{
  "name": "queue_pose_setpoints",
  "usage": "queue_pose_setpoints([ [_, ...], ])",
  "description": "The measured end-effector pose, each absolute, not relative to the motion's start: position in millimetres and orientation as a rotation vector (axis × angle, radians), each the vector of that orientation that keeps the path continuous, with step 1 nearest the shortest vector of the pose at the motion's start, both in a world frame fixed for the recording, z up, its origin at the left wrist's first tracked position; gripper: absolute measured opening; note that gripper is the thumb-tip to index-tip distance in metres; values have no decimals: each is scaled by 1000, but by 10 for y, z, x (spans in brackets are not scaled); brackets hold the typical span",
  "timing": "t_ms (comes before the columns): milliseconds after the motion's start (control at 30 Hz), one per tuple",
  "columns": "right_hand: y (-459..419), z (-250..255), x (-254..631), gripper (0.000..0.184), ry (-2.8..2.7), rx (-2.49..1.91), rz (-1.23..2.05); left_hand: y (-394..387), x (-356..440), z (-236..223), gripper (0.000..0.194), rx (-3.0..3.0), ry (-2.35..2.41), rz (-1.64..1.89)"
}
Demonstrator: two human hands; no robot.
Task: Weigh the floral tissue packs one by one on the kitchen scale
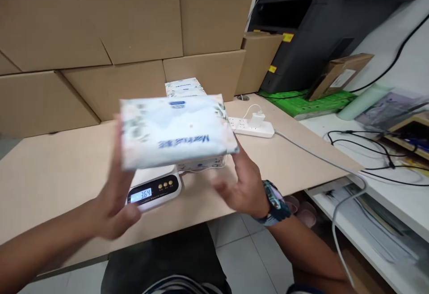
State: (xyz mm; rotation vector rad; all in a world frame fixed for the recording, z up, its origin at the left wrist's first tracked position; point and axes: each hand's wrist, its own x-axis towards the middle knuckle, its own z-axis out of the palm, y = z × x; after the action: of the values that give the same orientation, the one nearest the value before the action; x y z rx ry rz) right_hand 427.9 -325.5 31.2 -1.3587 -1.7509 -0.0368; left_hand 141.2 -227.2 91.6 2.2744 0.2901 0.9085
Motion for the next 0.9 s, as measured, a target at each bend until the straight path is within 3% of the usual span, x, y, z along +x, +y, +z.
queue_pose_setpoints([
  [67,-3229,229,4400,83,-1609,-1395,102,-2292,1467,788,100,2184,413,734],
  [167,-3125,91,4476,79,-1410,-1501,194,-2206,1581,610,98,1847,581,518],
  [367,-2896,-8,4478,71,-1312,-1490,71,-2155,1698,700,95,1725,682,523],
  [600,-2591,-238,4434,90,-1361,-1183,-206,-2085,1573,492,101,1801,852,514],
  [767,-2574,-493,4370,112,-1336,-1214,-107,-1997,1386,394,92,2126,771,596],
  [900,-2643,-552,4347,122,-1260,-1282,-21,-1973,1323,517,83,2274,783,465],
])
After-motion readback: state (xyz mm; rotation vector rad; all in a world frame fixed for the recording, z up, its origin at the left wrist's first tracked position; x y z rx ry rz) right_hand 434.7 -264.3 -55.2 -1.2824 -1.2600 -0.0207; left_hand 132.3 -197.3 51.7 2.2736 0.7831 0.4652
